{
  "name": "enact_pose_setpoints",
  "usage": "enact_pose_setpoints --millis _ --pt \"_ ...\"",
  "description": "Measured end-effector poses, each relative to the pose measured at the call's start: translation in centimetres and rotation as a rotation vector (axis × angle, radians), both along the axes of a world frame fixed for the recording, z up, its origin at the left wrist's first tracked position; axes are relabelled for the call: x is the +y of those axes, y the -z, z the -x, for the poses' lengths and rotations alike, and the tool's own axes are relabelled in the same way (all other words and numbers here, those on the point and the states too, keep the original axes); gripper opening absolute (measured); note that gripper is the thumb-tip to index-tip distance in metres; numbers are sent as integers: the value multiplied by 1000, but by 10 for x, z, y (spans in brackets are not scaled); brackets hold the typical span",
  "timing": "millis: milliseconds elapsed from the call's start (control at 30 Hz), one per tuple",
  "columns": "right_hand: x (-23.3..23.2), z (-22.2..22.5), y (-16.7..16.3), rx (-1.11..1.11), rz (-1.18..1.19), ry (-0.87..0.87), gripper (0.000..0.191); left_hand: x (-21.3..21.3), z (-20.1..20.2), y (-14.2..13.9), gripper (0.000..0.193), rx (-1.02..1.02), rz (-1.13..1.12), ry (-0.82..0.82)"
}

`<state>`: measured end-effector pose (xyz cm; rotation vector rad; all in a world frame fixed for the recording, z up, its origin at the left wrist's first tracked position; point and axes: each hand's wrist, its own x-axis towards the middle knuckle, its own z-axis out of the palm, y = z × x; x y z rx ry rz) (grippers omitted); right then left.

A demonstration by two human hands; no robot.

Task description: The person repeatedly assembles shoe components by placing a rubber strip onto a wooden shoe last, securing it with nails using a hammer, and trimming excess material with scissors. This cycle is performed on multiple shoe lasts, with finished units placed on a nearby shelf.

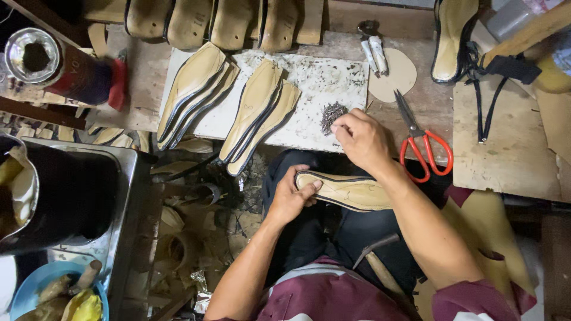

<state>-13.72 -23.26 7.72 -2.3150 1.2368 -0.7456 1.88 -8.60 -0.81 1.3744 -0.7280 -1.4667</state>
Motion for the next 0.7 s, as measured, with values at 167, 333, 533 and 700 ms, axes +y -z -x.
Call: enact_pose_setpoints --millis 167,333,533,700 --pt "-8 2 -1 49 -319 268 11 -1 -1 0 56 -8 4 7" --pt "-13 16 10 -663 -544 -77 5 -3 -2 0 57 -11 -19 11" --pt "1 25 23 -617 -626 -115 7 -3 -2 2 58 4 -5 10" --pt "28 14 28 -274 -625 -140 10 -1 0 6 58 6 0 -16"
